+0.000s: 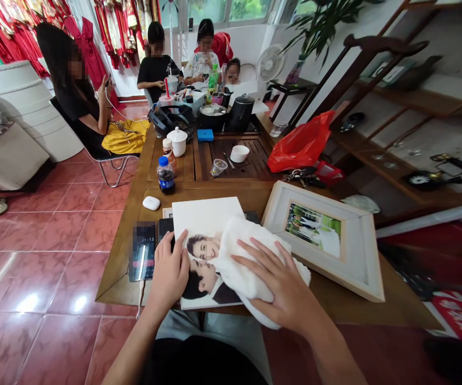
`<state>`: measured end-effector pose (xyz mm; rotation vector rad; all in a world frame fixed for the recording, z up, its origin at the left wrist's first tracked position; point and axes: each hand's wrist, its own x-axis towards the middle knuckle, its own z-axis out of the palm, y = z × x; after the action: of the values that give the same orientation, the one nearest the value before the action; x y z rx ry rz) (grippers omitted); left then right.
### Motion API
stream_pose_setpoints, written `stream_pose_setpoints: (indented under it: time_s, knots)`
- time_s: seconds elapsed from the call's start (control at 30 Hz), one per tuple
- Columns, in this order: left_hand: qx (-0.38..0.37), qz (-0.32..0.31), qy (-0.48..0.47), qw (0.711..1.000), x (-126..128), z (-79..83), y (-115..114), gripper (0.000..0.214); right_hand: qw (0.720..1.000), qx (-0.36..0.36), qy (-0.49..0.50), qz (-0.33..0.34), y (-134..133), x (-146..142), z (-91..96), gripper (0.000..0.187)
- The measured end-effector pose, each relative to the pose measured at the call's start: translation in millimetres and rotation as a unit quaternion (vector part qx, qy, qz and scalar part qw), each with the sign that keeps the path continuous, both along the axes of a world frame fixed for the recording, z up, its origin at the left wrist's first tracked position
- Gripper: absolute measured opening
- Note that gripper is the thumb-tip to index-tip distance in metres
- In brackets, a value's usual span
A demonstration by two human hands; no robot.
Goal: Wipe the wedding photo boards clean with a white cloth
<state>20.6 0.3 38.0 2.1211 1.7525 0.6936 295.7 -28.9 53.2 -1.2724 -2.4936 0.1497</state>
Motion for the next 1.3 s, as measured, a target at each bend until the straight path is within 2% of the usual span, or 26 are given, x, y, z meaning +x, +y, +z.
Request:
stream_pose_setpoints:
  time_s: [0.07,0.17,0.37,0.47,0.6,0.77,0.87,0.97,1.17,1.3]
  knots:
    - [-0.001,0.0,0.0,1.0,0.2,0.1,-0.3,0.046,1.0,0.006,0.006,-0.013,0.2,5.3,-1.3,0.064]
    - [0.0,0.002,-0.002,1.0,0.8,0.4,-0.9,0.046,1.0,0.007,0.009,0.004,-2.5,0.3,2.2,0.068]
    - [0.009,0.005,0.002,1.0,1.5,0.2,-0.5,0.047,0.995,-0.035,-0.009,0.091,-13.5,-38.8,14.7,0.083]
    - [0.017,0.006,0.001,1.0,1.6,0.4,0.0,0.047,0.992,-0.052,-0.014,0.113,-17.0,-51.5,15.7,0.088]
    - [0.012,0.008,0.001,1.0,1.2,1.0,-0.2,0.046,0.994,-0.029,-0.02,0.1,-15.4,-42.9,13.0,0.087]
    - [0.006,0.002,0.001,1.0,0.1,-0.2,-0.8,0.046,1.0,0.022,-0.004,0.014,-9.7,-12.0,8.4,0.072]
    - [0.006,0.0,0.001,1.0,0.0,-0.9,-0.6,0.046,1.0,0.027,0.006,-0.008,-8.5,-5.1,6.9,0.068]
    - [0.007,0.004,0.001,1.0,0.3,-1.0,-0.3,0.046,1.0,0.024,0.008,0.008,-9.3,-13.7,8.1,0.069]
    - [0.01,0.003,-0.001,1.0,0.3,-1.3,-0.5,0.046,0.997,0.001,0.003,0.073,-12.9,-49.7,12.4,0.08]
    - [0.014,-0.001,0.001,1.0,0.2,-1.1,-0.5,0.046,0.997,-0.005,0.002,0.083,-12.7,-59.3,10.8,0.081]
